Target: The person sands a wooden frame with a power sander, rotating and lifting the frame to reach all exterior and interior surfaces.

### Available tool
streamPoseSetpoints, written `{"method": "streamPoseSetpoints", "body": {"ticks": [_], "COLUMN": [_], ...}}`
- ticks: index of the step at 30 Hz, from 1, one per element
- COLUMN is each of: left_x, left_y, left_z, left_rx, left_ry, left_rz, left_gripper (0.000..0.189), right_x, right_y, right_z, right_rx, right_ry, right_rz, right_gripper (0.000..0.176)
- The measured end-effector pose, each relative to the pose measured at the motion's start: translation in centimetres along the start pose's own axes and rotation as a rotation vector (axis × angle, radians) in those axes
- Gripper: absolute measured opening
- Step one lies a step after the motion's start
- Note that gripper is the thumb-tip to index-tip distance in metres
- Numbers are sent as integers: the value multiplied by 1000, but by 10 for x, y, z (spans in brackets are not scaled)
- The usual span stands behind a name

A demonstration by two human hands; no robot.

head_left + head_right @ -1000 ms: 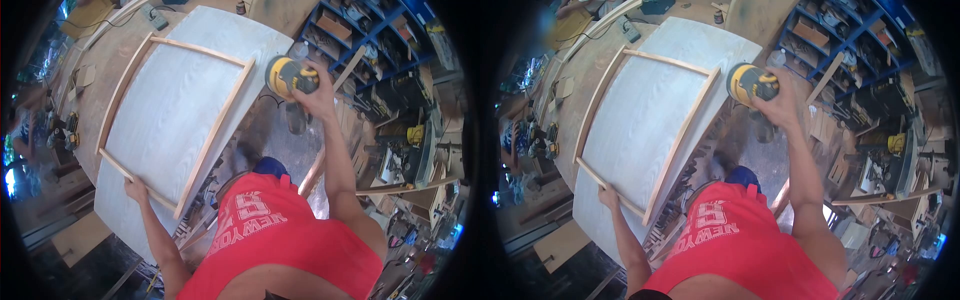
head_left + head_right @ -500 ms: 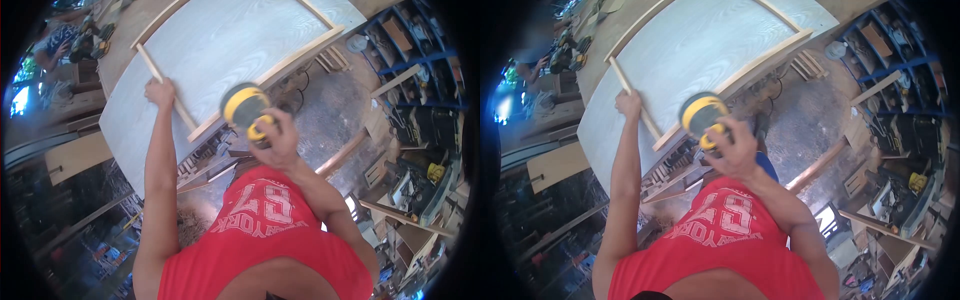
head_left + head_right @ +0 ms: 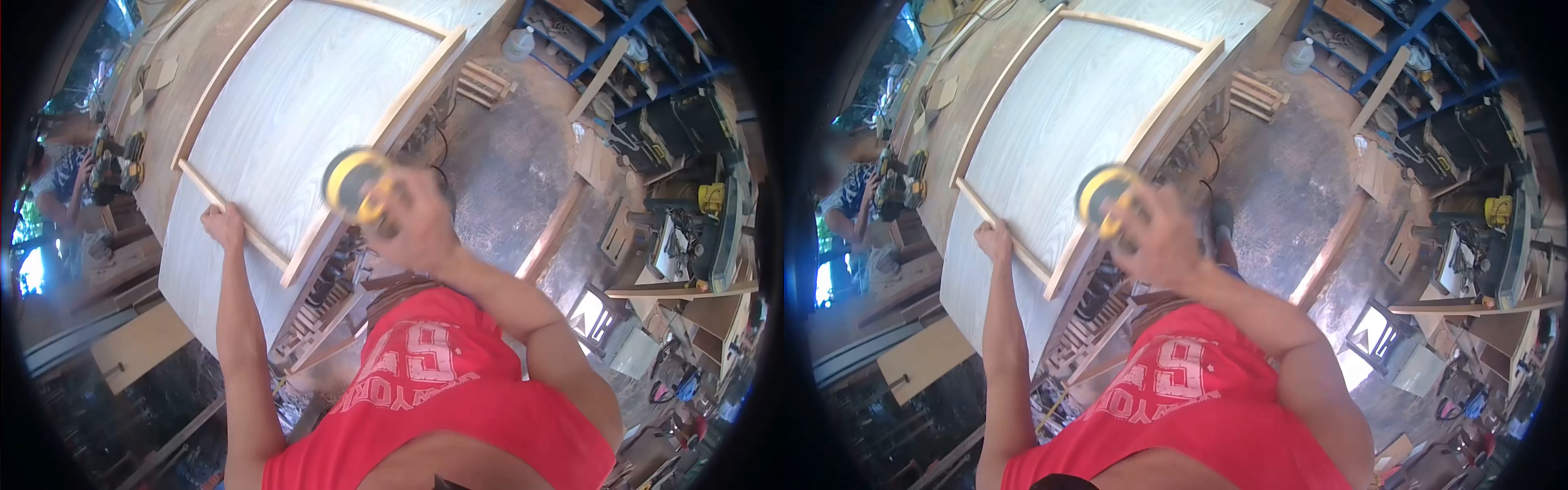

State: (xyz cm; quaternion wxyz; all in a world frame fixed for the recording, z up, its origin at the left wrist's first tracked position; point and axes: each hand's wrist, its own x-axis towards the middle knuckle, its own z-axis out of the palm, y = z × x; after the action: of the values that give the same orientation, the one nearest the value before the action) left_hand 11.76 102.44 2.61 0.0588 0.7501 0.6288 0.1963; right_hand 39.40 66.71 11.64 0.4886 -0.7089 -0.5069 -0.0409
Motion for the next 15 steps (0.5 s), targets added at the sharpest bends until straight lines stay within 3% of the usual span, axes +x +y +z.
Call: {"method": "streamPoseSetpoints", "body": {"ticks": [4,9,12,15], "left_x": [-3,2,5,0], "left_y": [7,-2,-7,-3], "left_z": [-6,-2,0,-9], "left_rx": [-62,-35,-4,-18], "left_ry": [-6,-8,-30,-73], "left_rz": [13,56,60,29], "left_gripper": [48,49,51,52], "right_x": [76,144,161,140], "right_y": [102,234,266,245], "right_z": [-56,-103,-119,-109], "right_rx": [-42,156,154,292], "right_ry": [87,161,144,128], "right_rz": [119,277,295,292], "right_gripper": [62,73,76,73]}}
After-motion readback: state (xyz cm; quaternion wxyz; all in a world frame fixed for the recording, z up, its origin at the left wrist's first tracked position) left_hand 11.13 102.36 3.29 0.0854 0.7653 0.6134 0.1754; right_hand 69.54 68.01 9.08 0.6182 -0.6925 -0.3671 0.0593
